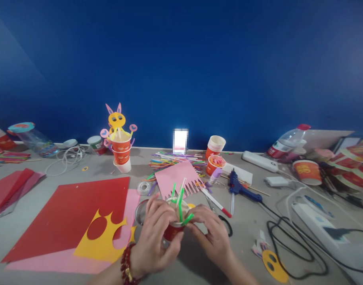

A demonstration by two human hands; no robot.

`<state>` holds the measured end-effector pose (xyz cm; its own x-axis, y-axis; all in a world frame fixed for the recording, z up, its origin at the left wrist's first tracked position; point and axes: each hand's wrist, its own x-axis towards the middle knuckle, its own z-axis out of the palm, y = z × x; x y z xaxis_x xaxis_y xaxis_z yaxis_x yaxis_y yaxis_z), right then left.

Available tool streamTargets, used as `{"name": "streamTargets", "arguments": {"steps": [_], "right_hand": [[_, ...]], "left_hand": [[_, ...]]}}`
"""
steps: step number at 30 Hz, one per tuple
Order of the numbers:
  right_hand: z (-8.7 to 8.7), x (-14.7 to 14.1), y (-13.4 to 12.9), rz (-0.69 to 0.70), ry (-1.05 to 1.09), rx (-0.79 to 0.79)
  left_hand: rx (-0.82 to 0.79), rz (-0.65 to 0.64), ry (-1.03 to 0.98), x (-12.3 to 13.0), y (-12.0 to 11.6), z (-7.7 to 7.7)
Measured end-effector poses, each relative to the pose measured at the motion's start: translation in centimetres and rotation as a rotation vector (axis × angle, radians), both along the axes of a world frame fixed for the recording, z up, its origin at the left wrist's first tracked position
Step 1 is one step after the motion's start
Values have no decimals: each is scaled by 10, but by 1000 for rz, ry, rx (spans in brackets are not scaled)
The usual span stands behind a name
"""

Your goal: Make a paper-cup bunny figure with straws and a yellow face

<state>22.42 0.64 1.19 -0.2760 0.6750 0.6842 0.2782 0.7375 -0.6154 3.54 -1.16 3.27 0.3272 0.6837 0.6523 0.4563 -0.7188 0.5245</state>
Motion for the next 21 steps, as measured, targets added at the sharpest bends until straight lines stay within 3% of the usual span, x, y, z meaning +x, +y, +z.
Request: {"name": "streamTargets", "arguments": {"steps": [21], "right_hand": [[-6,3,0,33,-13,0]], "left_hand": [[-9,5,-2,3,2,-9]]}}
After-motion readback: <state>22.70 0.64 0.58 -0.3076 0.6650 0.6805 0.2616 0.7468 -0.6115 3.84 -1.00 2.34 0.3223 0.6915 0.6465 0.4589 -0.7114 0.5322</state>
